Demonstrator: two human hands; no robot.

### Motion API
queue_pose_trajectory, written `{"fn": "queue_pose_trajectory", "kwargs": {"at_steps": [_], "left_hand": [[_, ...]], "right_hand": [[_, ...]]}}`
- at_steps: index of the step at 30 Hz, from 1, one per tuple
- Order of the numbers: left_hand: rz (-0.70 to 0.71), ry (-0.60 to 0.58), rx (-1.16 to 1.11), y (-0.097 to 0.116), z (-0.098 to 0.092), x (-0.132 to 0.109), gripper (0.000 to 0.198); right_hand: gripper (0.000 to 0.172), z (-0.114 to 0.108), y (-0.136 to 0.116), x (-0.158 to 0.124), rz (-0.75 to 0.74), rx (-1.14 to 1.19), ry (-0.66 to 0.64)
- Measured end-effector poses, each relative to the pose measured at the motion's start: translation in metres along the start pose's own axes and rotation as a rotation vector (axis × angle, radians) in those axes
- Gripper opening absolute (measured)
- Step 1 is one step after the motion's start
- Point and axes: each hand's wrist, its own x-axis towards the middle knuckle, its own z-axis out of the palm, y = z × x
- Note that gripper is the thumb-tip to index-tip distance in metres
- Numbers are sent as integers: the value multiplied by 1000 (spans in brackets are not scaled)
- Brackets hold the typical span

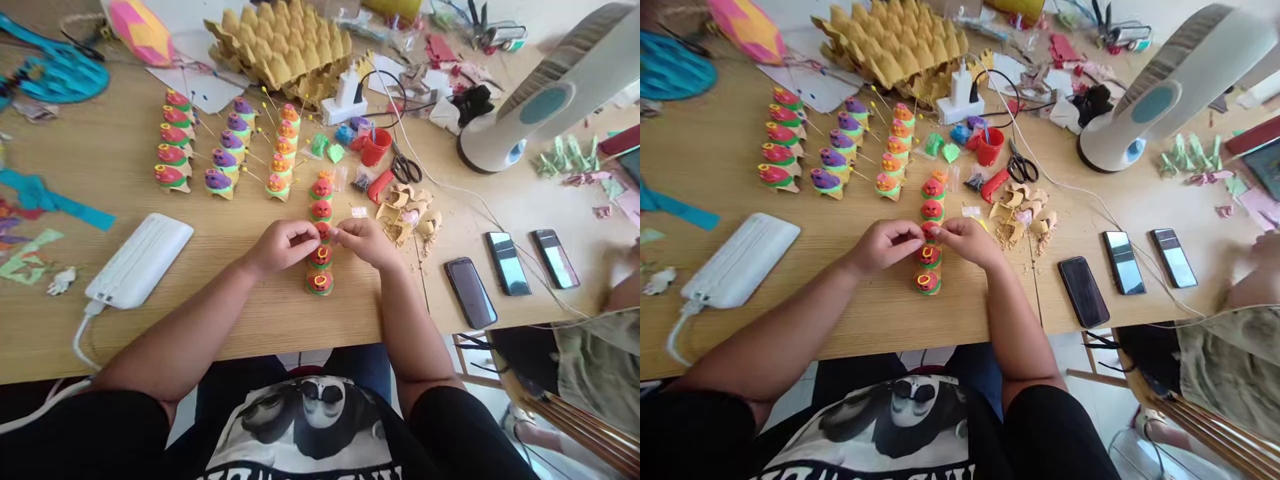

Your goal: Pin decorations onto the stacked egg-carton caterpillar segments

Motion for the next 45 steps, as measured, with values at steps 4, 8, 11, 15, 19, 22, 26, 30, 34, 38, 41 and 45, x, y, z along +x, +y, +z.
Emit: {"fn": "queue_pose_trajectory", "kwargs": {"at_steps": [4, 8, 11, 15, 19, 22, 26, 30, 34, 38, 41, 45], "left_hand": [[-2, 4, 33, 1, -1, 0, 23], [1, -2, 55, -2, -2, 0, 28], [2, -7, 43, -3, -2, 0, 28], [2, -5, 29, -2, -1, 0, 26], [2, -2, 30, -2, -1, -1, 26], [11, 6, 17, -3, -1, -1, 24], [45, 9, 18, -3, -1, -1, 20], [69, 20, 26, -2, -2, 0, 18], [71, 20, 32, -1, -2, 0, 18], [66, 27, 39, 0, -2, 0, 19], [59, 28, 41, 1, -2, 0, 19], [50, 29, 49, 0, -2, 0, 22]], "right_hand": [[58, 1, 0, -1, -17, 5, -63], [56, 2, 2, 0, -32, 6, -88], [55, 2, 2, 0, -38, 16, -94], [54, 2, 2, 0, -49, 34, -109], [54, 3, 3, 1, -54, 47, -117], [54, 3, 1, 0, -68, 52, -56], [55, 1, -2, -2, -82, 83, -77], [55, 0, -2, -4, -65, 44, -183], [57, 0, -2, -3, -52, -13, -139], [58, 0, 0, -2, -47, -38, -114], [57, 1, 2, -1, -35, -27, -115], [58, 0, 0, -2, -31, -41, -93]]}}
